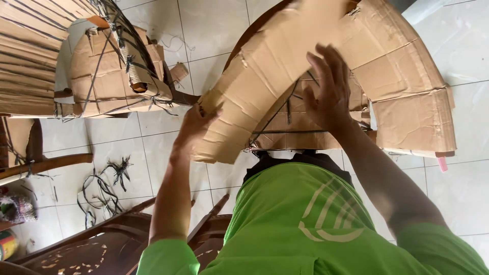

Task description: The person secures a wooden chair with black straps, tying them in a crisscross pattern over the seat and backrest. They then place corrugated cardboard pieces over the chair's edges and adjust them to protect the wood.

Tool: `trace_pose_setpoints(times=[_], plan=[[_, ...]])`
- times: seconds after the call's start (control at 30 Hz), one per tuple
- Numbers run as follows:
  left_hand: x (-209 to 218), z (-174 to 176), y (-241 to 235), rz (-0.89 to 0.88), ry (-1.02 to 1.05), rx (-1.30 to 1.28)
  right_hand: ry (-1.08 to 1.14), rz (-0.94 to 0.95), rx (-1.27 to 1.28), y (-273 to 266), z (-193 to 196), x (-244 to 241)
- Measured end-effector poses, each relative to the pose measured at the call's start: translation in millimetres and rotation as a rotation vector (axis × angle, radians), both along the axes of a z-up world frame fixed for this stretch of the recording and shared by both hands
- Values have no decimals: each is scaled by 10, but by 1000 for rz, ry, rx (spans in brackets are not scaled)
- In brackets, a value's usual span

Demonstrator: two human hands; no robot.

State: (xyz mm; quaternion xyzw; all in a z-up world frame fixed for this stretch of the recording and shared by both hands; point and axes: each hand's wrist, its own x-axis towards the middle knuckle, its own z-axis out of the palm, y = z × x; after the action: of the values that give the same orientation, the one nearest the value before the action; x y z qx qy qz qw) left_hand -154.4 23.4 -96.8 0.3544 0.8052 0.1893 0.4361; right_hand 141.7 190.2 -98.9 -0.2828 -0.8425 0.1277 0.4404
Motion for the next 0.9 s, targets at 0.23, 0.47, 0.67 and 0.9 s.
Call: trace_pose_setpoints(times=[0.23, 0.47, 0.67, 0.9], plan=[[-356, -1822, -296, 275, 414, -18, -177, -69, -523, -335, -493, 525], [-71, -2103, -312, 214, 657, 19, -134, -82, -638, -487, -890, 936], [72, -2099, -265, 155, 778, 262, -116, -64, -757, -545, -828, 954], [178, -1860, -262, 44, 662, 290, -142, -62, -859, -621, -994, 1058]])
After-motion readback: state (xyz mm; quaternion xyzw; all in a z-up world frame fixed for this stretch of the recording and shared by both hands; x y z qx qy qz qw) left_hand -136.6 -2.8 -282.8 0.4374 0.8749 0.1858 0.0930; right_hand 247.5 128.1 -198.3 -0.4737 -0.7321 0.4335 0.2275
